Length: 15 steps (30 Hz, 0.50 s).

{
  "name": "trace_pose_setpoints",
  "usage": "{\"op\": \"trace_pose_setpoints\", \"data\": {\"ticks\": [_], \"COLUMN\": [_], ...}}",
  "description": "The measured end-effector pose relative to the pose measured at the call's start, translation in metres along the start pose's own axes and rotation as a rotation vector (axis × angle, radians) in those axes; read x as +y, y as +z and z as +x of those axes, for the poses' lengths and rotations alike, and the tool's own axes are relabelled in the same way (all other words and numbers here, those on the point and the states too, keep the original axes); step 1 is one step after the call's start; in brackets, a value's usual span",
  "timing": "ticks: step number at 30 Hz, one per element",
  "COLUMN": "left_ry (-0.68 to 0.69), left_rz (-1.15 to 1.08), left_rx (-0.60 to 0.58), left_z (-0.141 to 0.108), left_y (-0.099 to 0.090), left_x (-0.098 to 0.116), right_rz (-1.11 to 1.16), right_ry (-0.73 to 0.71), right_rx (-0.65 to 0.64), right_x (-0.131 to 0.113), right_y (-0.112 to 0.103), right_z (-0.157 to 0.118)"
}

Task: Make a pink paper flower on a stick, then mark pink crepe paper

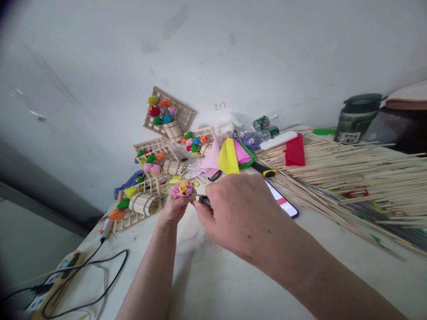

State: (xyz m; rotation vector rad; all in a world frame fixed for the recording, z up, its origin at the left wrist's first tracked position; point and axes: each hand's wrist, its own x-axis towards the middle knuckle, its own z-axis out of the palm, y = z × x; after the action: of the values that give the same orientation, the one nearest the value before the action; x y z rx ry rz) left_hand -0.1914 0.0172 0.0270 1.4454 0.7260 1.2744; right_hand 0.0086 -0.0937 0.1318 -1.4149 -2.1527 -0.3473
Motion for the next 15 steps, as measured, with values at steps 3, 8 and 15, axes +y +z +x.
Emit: {"op": "trace_pose_setpoints", "data": {"ticks": [3,8,15], "left_ry": [0.018,0.030,0.011], "left_rz": [0.024,0.059,0.074], "left_rx": [-0.001,0.000,0.008], "left_z": [0.0005,0.0002,-0.0003], "left_y": [-0.0021,-0.0037,-0.0032], "left_x": [-0.0013,-0.0031,-0.0029], "right_rz": [0.004,0.020,0.019], "right_ry": [-0.003,0.007,-0.002], "right_rx": [-0.004,-0.008,0.000], "right_x": [-0.0003,0.0010,-0.0003], "right_y": [0.0003,-0.0022,-0.0014], "right_z": [0.0004,-0.0009,-0.0006]}}
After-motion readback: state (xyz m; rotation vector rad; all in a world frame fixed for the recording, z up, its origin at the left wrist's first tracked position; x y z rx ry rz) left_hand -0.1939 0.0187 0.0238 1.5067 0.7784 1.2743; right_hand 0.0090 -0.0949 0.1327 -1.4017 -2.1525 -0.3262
